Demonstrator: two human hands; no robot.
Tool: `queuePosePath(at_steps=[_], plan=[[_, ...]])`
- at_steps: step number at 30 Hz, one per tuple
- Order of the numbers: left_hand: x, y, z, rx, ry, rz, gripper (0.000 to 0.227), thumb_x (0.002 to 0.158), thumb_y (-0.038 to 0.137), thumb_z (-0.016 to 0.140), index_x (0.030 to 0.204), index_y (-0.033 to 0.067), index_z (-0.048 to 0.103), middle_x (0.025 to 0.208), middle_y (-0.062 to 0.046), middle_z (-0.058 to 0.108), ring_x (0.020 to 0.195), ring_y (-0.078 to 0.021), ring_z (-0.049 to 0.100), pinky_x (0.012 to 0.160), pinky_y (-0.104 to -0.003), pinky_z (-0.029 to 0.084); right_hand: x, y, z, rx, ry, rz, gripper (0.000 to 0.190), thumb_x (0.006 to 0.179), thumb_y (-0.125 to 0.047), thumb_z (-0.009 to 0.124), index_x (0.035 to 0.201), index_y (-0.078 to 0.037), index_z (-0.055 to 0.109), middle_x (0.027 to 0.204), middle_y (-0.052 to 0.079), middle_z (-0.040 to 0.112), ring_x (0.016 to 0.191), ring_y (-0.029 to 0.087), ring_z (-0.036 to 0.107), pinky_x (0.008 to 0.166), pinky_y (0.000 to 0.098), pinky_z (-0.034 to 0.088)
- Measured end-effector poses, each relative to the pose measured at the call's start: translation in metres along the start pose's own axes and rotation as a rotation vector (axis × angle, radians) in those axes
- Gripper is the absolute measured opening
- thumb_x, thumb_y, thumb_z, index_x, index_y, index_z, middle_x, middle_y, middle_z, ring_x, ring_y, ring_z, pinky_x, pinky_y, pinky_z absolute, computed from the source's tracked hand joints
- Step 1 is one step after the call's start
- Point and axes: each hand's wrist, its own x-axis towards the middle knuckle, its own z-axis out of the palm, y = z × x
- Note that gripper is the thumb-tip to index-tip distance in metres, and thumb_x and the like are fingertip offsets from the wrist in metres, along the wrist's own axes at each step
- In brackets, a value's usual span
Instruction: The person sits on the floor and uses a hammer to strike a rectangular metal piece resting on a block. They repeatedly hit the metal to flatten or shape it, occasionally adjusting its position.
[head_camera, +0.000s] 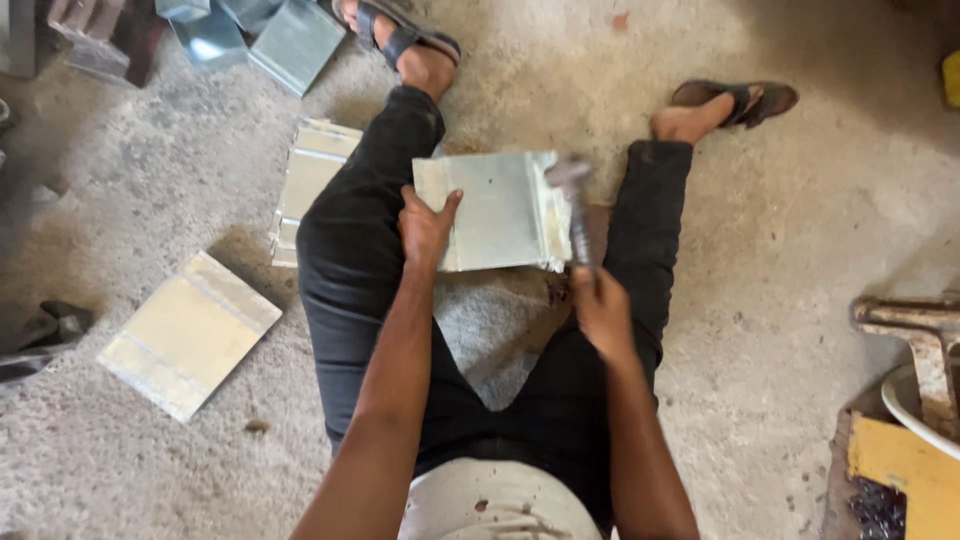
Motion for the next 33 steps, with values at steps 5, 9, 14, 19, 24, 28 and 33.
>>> queuePosePath(at_steps=[5, 9, 14, 19, 24, 28, 33], plan=[[0.001, -0.009, 0.004, 0.059, -0.004, -0.047, 0.076, 0.076, 0.050, 0.089, 0.112, -0.0026, 0.048, 0.092, -0.031, 0.072, 0.086, -0.0467, 0.073, 0.073, -0.049, 0.060, -0.022, -0.102, -0.067, 0.441, 0.142, -0.276, 0.055, 0.104, -0.064, 0.049, 0.092, -0.010, 0.053, 0.058, -0.005, 0.045, 0.042, 0.003, 0.040, 0.034, 0.0220, 0.034], [0.002, -0.008, 0.002, 0.062, -0.003, -0.033, 0.075, 0.076, 0.051, 0.089, 0.110, -0.0022, 0.049, 0.092, -0.030, 0.073, 0.086, -0.0463, 0.073, 0.073, -0.049, 0.060, -0.023, -0.078, -0.058, 0.657, 0.382, -0.575, 0.053, 0.106, -0.063, 0.052, 0.098, -0.012, 0.048, 0.061, 0.001, 0.044, 0.046, 0.003, 0.035, 0.042, 0.0203, 0.029], [0.002, -0.011, 0.004, 0.061, -0.001, -0.023, 0.076, 0.077, 0.052, 0.088, 0.113, -0.0028, 0.049, 0.093, -0.031, 0.072, 0.087, -0.0468, 0.073, 0.074, -0.049, 0.060, -0.017, 0.028, 0.025, 0.163, 0.210, -0.247, 0.044, 0.109, -0.050, 0.050, 0.096, -0.009, 0.056, 0.063, 0.001, 0.053, 0.052, 0.007, 0.050, 0.047, 0.0221, 0.039], [0.015, -0.025, 0.019, 0.006, -0.025, 0.001, 0.076, 0.080, 0.049, 0.088, 0.118, -0.0038, 0.048, 0.099, -0.033, 0.071, 0.092, -0.0476, 0.072, 0.077, -0.049, 0.059, -0.014, -0.005, -0.021, 0.242, 0.029, 0.187, 0.041, 0.107, -0.045, 0.050, 0.093, -0.008, 0.061, 0.061, -0.001, 0.052, 0.046, 0.007, 0.046, 0.039, 0.0242, 0.036], [0.006, -0.036, 0.017, -0.091, -0.037, -0.024, 0.072, 0.080, 0.041, 0.087, 0.121, -0.0023, 0.048, 0.105, -0.028, 0.074, 0.097, -0.0412, 0.076, 0.083, -0.044, 0.061, -0.045, -0.073, -0.055, 0.587, 0.199, -0.173, 0.052, 0.108, -0.059, 0.051, 0.102, -0.007, 0.054, 0.066, 0.001, 0.045, 0.050, 0.006, 0.040, 0.042, 0.0236, 0.032], [0.004, -0.018, 0.005, -0.067, -0.035, -0.055, 0.071, 0.081, 0.037, 0.088, 0.124, -0.0006, 0.047, 0.106, -0.027, 0.074, 0.098, -0.0419, 0.074, 0.084, -0.045, 0.059, -0.039, -0.017, -0.023, 0.965, 0.255, -0.401, 0.049, 0.104, -0.057, 0.058, 0.106, -0.008, 0.050, 0.067, 0.008, 0.046, 0.051, 0.014, 0.044, 0.043, 0.0271, 0.034], [-0.002, -0.011, 0.001, -0.107, -0.051, -0.040, 0.068, 0.084, 0.037, 0.086, 0.127, 0.0007, 0.048, 0.108, -0.027, 0.074, 0.101, -0.0412, 0.074, 0.086, -0.046, 0.058, -0.030, 0.068, 0.022, -0.055, 0.140, -0.273, 0.048, 0.115, -0.048, 0.046, 0.090, -0.008, 0.056, 0.065, 0.002, 0.050, 0.050, 0.012, 0.046, 0.049, 0.0299, 0.035]])
